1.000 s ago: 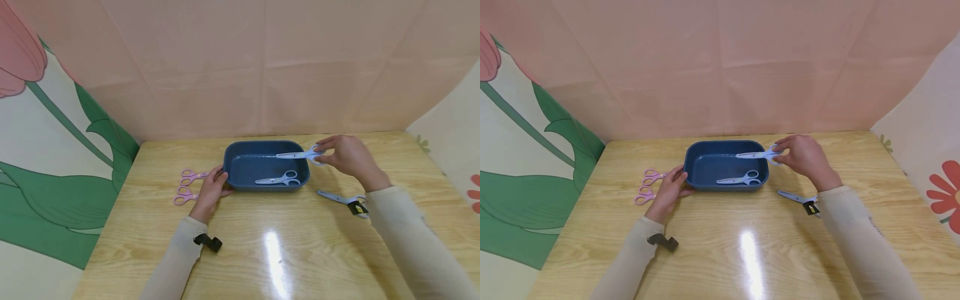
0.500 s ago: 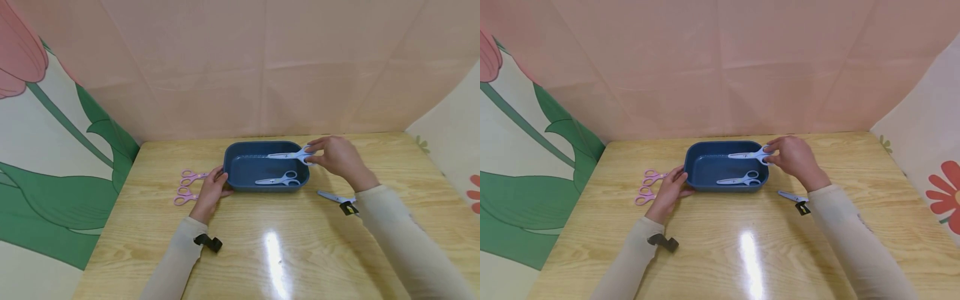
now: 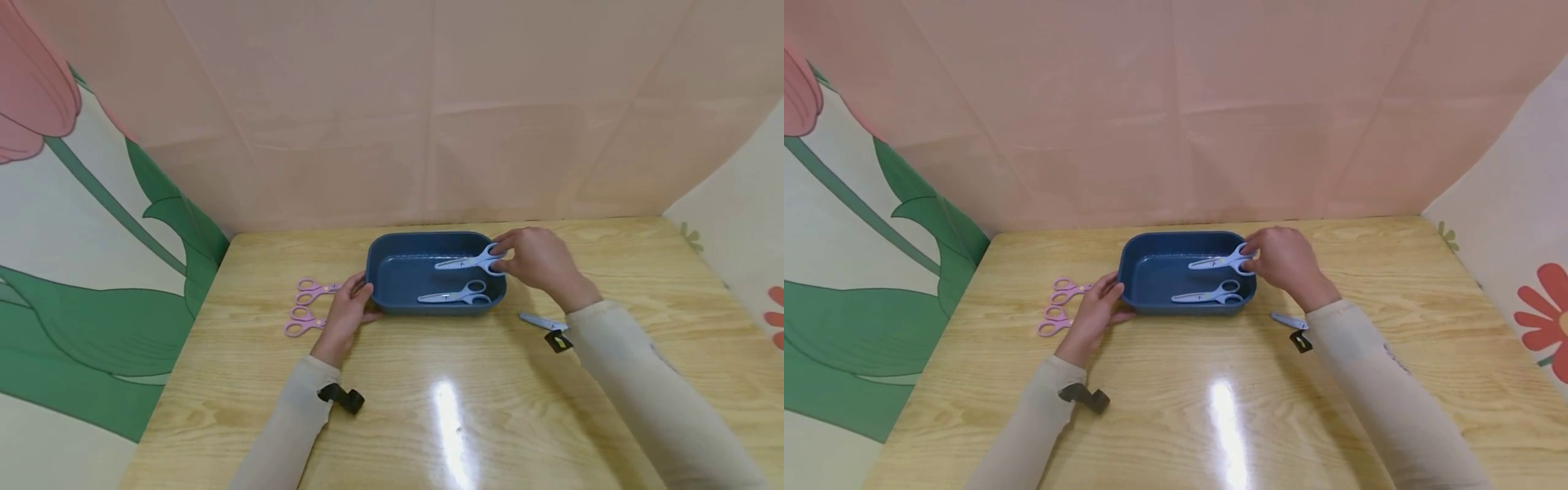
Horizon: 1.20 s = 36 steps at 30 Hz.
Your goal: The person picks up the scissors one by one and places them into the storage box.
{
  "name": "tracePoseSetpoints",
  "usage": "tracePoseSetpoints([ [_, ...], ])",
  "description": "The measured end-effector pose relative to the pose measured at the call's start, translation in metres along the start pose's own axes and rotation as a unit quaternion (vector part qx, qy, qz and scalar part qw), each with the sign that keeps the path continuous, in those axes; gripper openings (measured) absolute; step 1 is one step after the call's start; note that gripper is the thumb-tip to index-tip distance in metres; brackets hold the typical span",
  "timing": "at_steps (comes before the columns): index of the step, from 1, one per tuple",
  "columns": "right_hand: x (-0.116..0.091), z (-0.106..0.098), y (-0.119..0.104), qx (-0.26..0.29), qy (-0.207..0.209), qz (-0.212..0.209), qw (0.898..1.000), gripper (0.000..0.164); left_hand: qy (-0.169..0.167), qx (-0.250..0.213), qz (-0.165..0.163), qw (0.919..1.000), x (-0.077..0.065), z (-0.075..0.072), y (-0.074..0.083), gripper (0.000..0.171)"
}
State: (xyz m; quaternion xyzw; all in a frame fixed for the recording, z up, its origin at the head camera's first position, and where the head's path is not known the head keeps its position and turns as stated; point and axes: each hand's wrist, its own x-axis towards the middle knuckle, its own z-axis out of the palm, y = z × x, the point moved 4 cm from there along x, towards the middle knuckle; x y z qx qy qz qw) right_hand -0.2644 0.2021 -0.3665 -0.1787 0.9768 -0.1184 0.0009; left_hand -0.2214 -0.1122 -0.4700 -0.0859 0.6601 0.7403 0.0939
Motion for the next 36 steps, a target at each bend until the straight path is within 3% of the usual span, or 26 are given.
tracePoseSetpoints([
  [18,0.008,0.014,-0.006,-0.031,-0.003,-0.033,0.999,0.019,0.000,0.004,0.006,1.0000,-0.001,0.001,0.002,0.045],
  [36,0.013,0.029,-0.007,-0.058,0.011,-0.040,0.997,0.020,0.001,0.007,0.009,0.9999,-0.002,0.001,0.001,0.044],
])
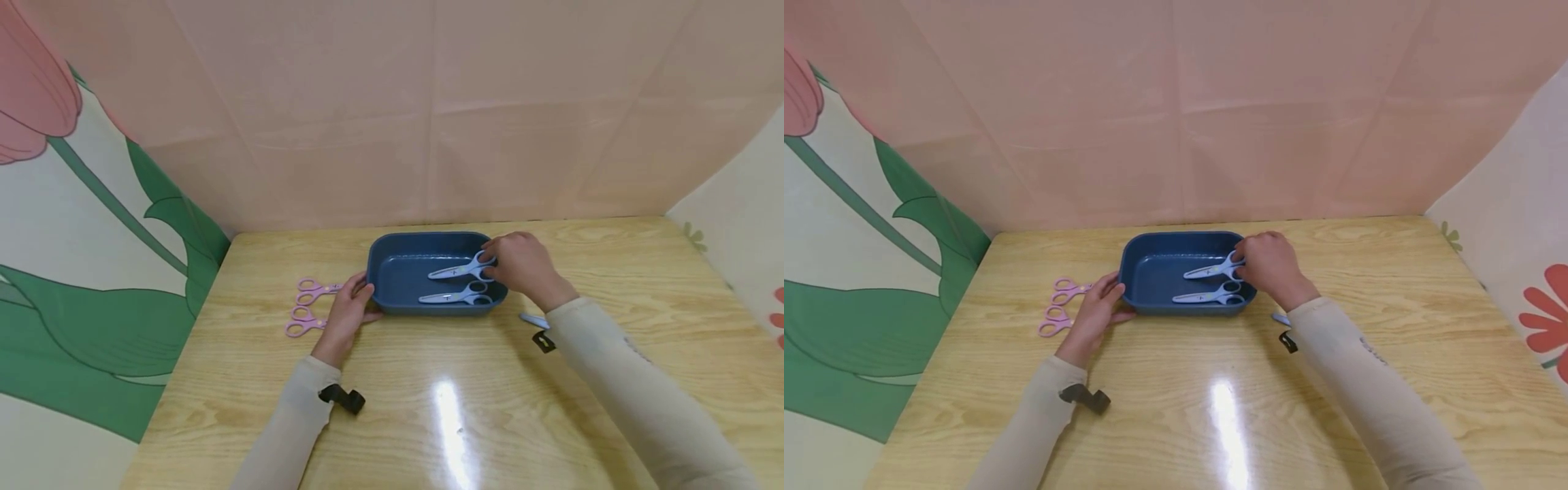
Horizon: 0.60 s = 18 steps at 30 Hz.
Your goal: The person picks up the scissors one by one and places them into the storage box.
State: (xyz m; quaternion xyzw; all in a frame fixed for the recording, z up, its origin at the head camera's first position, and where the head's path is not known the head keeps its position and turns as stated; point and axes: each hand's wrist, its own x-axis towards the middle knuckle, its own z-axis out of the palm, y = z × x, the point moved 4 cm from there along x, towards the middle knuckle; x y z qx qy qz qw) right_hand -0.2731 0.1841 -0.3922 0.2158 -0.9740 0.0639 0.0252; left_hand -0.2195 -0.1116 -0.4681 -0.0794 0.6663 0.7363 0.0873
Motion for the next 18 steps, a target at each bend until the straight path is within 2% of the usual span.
tracePoseSetpoints([
  [10,0.000,0.003,0.002,0.001,0.030,0.001,1.000,0.023,-0.001,0.000,-0.001,1.0000,0.001,0.000,0.000,0.044],
  [18,-0.009,-0.002,0.008,0.013,0.037,0.011,0.999,0.022,0.001,0.004,-0.007,1.0000,0.002,-0.001,0.000,0.044],
])
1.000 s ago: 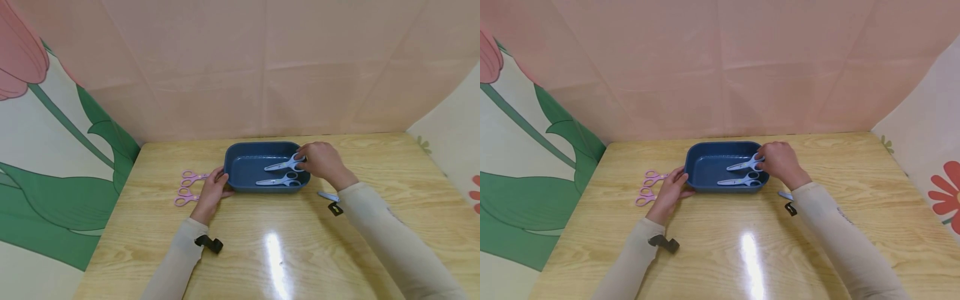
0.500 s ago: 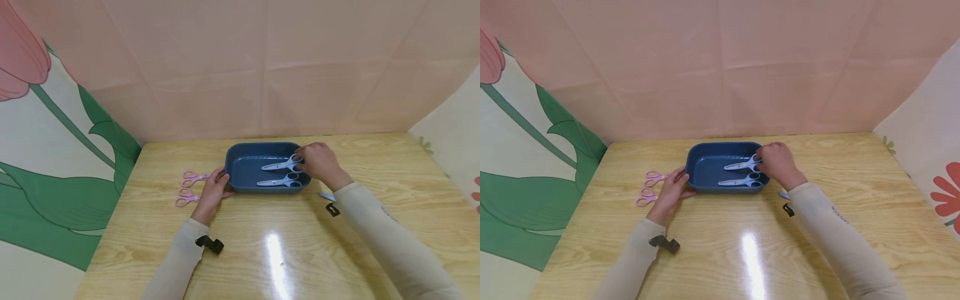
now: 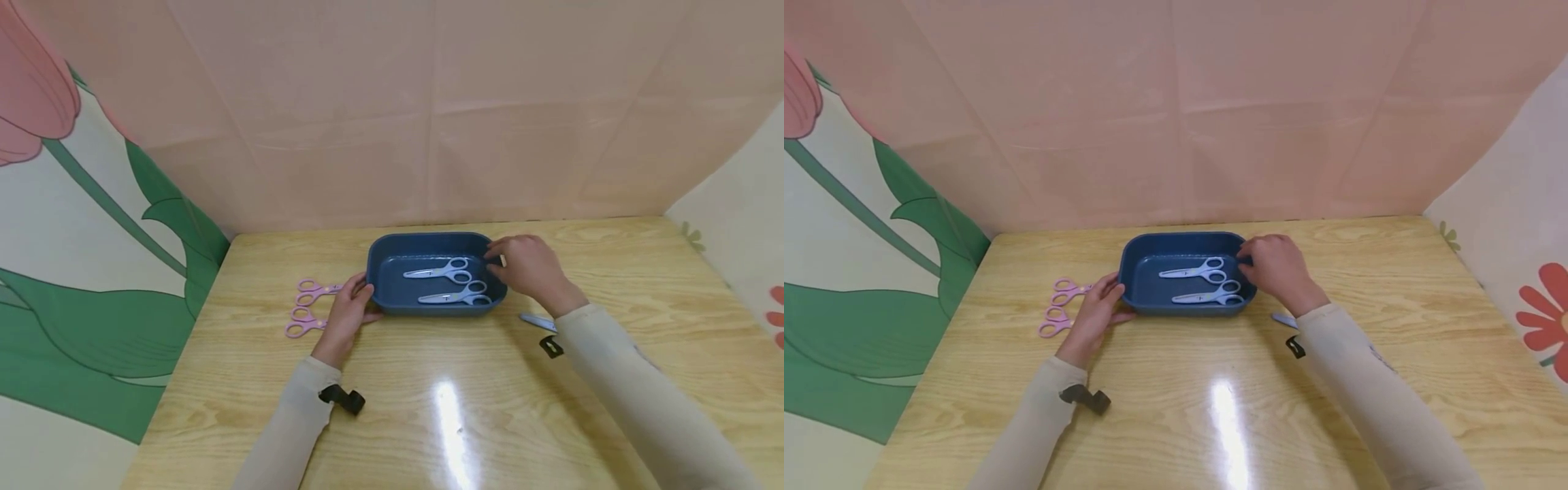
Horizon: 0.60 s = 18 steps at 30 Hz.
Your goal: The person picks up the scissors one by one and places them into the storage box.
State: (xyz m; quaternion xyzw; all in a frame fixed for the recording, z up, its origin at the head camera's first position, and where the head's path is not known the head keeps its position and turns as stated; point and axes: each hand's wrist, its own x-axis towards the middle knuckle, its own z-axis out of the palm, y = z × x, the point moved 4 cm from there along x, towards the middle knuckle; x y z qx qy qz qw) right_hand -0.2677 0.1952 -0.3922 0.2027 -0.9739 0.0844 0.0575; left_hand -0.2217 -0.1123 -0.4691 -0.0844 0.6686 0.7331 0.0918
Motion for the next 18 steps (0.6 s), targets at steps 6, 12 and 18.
tracePoseSetpoints([
  [6,-0.014,-0.003,0.007,0.022,-0.008,0.020,1.000,0.022,-0.001,-0.001,0.004,1.0000,-0.001,0.000,-0.001,0.044],
  [12,-0.034,-0.011,0.016,0.064,-0.028,0.060,0.996,0.026,0.005,-0.002,-0.005,1.0000,0.001,0.000,-0.002,0.044],
  [18,-0.061,-0.010,0.033,0.079,-0.032,0.081,0.993,0.027,0.005,-0.004,-0.002,1.0000,0.002,0.000,-0.002,0.045],
])
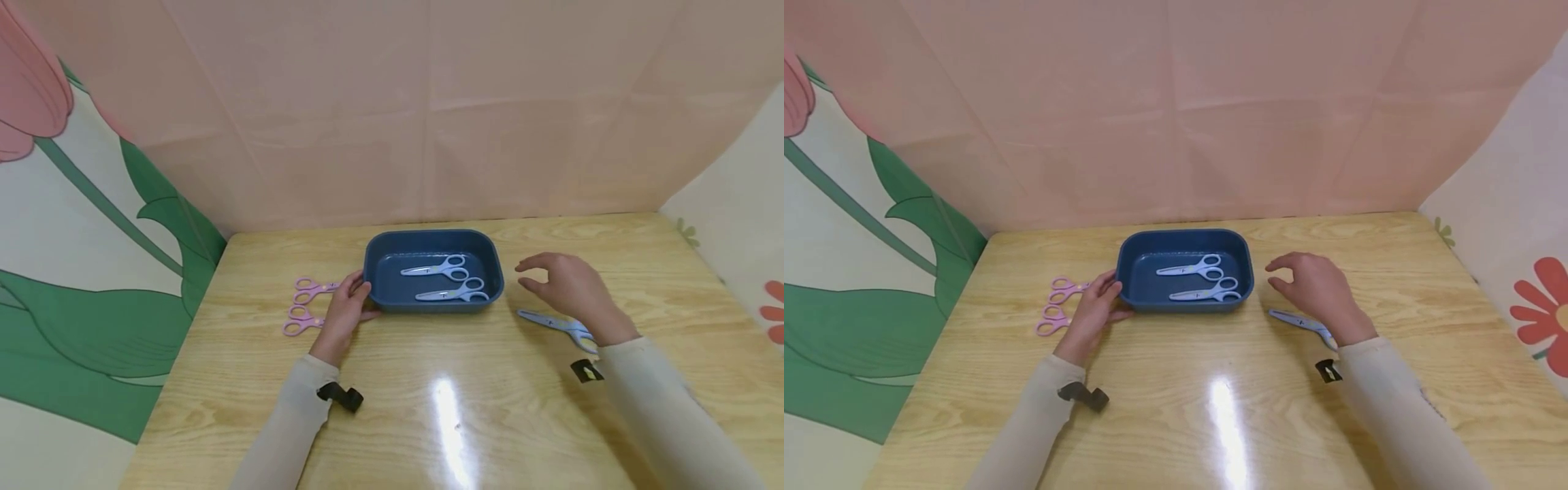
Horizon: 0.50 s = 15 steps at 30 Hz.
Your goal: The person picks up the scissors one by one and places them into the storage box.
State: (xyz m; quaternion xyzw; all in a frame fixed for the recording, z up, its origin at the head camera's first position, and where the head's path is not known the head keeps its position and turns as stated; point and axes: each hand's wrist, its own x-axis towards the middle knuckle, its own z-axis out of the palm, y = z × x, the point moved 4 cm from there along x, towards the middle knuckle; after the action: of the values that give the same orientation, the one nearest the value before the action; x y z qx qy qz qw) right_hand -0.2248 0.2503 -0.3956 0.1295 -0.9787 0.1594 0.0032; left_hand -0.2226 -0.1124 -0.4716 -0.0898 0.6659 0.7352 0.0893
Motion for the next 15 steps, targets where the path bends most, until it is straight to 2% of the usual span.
tracePoseSetpoints([
  [8,-0.020,0.007,0.036,0.020,-0.043,0.036,0.998,0.032,-0.001,0.006,0.002,1.0000,0.000,0.000,0.000,0.044],
  [15,-0.027,0.006,0.056,0.024,-0.066,0.044,0.997,0.037,-0.003,0.004,0.004,1.0000,0.000,0.000,0.001,0.044],
])
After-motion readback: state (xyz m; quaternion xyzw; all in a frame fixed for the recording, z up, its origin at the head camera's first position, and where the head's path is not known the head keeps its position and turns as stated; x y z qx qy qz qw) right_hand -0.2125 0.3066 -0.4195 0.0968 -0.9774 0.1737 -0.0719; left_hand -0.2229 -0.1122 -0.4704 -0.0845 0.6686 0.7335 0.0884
